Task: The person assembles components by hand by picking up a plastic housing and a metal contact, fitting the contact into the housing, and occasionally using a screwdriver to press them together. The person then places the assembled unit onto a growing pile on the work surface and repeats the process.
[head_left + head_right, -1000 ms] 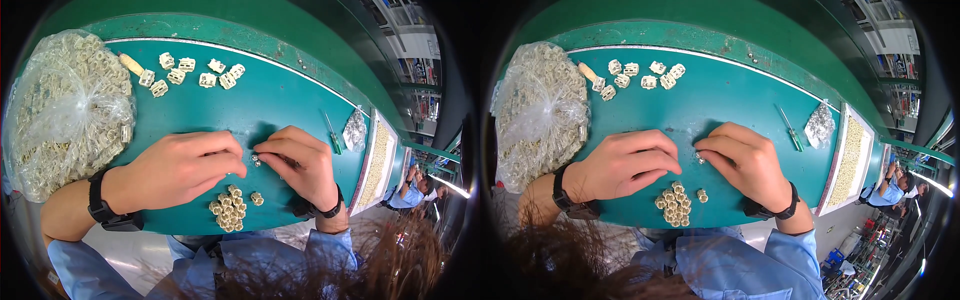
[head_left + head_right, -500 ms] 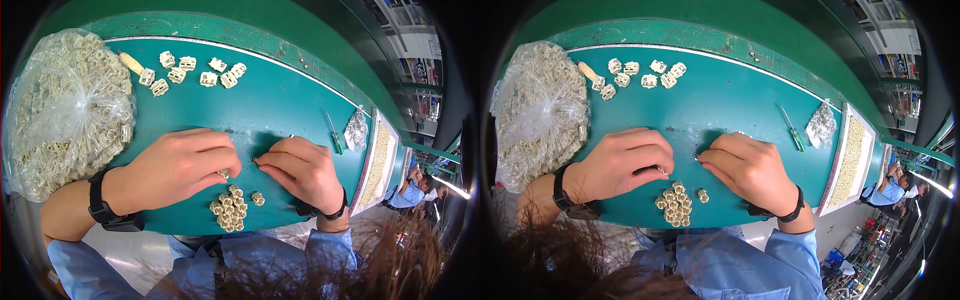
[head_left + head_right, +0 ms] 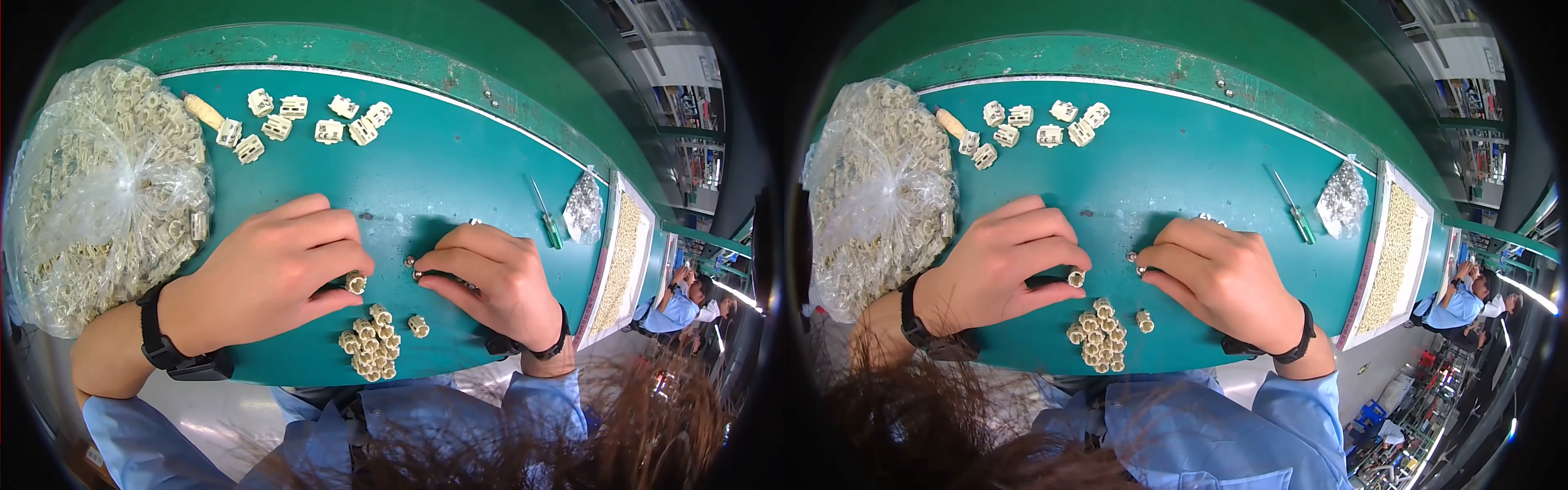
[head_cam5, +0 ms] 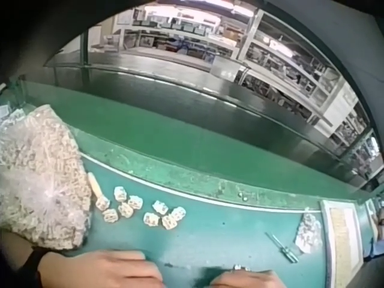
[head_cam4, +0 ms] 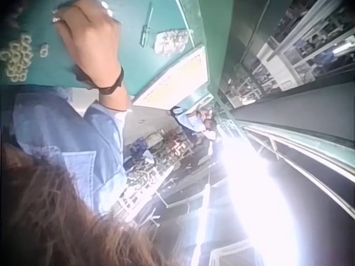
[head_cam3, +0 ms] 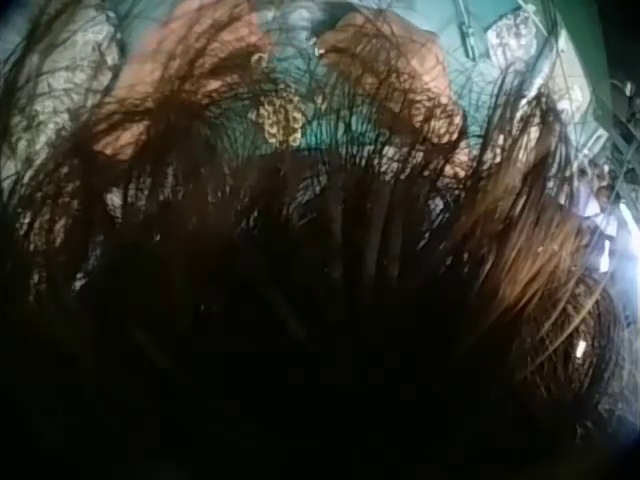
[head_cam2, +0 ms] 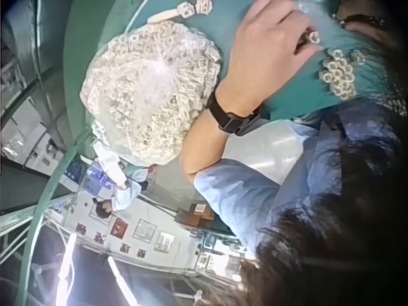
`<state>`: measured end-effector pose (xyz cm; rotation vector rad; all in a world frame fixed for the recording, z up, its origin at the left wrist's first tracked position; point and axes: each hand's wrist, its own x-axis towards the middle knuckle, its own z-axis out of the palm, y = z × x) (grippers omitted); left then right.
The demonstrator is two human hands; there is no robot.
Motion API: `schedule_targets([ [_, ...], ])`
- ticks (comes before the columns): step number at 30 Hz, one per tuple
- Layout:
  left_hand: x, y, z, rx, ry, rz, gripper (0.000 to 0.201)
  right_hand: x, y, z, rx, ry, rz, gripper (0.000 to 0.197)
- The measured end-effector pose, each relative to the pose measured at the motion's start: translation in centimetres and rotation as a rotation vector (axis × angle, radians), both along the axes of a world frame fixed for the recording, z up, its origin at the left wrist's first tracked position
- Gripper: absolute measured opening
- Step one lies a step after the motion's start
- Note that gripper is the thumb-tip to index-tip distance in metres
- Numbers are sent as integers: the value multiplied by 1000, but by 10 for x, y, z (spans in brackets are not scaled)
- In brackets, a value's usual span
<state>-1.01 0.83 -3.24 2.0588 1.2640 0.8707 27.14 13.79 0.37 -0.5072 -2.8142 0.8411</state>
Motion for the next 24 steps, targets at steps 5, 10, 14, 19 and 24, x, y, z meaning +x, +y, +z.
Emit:
schedule_targets([
  [5, 1, 1, -3, 18, 14, 11, 31, 1, 4, -3, -30, 1, 28, 19],
  [10, 6, -2, -4, 36, 55, 10, 28, 1, 0, -1, 59, 19, 47, 18],
  [14, 10, -4, -5, 40, 67, 47, 26, -2, 0, 2, 60, -16, 72, 17],
  [19, 14, -6, -6, 38, 36, 83, 27, -1, 1, -3, 40, 4, 80, 18],
  [24, 20, -8, -6, 51, 41, 118, 25, -7, -9, -4, -81, 119, 0, 23],
])
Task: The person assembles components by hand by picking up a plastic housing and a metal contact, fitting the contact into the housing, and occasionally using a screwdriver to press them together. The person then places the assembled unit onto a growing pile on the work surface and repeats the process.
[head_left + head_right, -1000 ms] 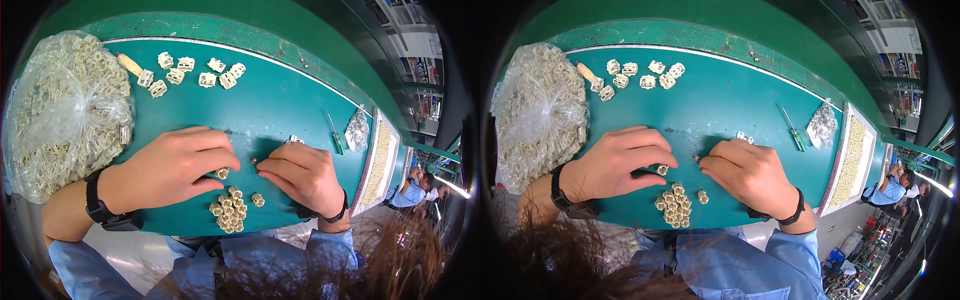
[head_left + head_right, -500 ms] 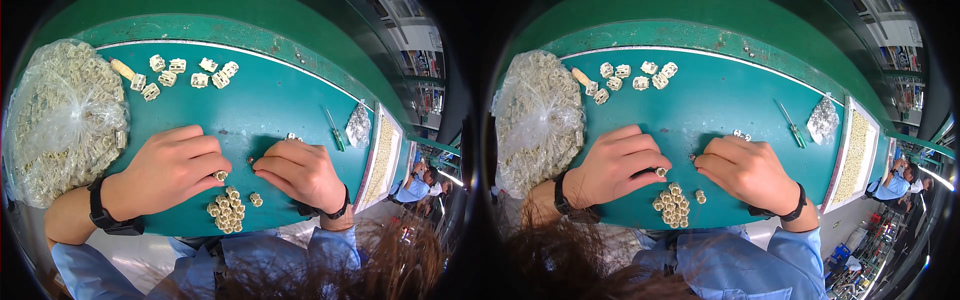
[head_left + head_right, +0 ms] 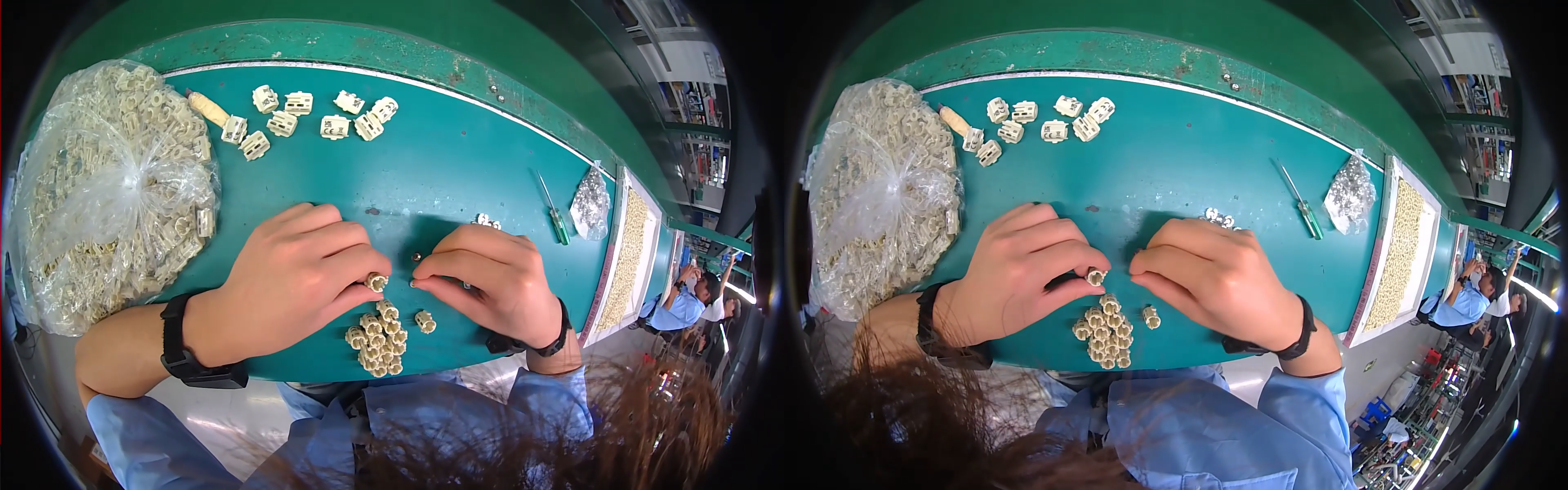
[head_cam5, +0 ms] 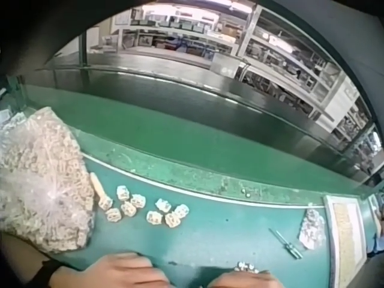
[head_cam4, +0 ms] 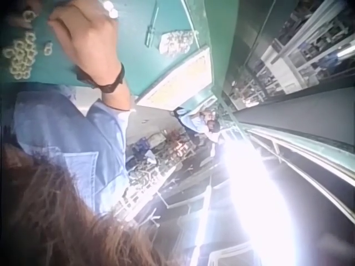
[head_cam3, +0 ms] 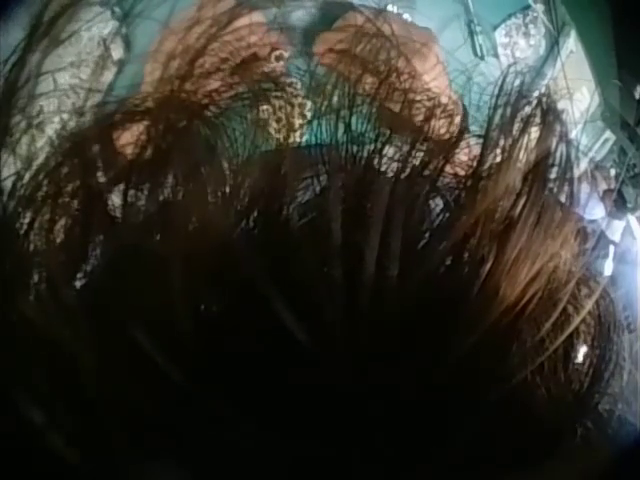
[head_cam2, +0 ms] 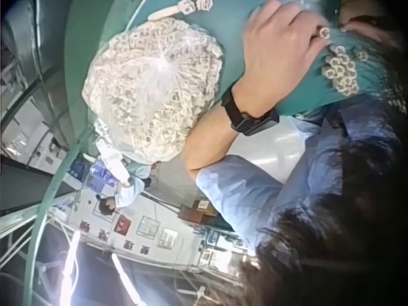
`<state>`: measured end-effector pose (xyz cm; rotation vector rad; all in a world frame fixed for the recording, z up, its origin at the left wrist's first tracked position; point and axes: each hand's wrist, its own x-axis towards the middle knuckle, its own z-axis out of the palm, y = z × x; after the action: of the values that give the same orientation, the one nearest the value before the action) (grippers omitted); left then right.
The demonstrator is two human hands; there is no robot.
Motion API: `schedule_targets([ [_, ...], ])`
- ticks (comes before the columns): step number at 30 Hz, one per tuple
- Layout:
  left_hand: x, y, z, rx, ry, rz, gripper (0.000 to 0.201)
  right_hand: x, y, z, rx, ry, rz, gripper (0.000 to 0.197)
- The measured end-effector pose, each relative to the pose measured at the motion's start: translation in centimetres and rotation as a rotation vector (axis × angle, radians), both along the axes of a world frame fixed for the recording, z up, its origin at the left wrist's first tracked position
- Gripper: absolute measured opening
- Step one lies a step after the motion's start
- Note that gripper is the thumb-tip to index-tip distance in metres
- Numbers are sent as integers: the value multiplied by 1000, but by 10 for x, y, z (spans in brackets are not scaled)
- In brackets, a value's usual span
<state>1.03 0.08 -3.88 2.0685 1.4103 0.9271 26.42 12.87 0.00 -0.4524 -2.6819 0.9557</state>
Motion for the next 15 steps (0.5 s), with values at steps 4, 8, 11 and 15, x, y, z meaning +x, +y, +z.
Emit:
schedule_targets([
  [4, 0, -1, 1, 3, 2, 11, 23, -6, 0, 5, 0, 21, -3, 26],
  [8, 1, 0, -4, 16, 2, 3, 22, 3, 7, 9, 15, -74, 27, 27],
  [11, 0, -2, -2, 13, 20, 3, 22, 1, 5, 6, 21, -109, 53, 27],
  [15, 0, -3, -2, 12, 28, 5, 22, 1, 2, 3, 65, -129, 78, 26],
])
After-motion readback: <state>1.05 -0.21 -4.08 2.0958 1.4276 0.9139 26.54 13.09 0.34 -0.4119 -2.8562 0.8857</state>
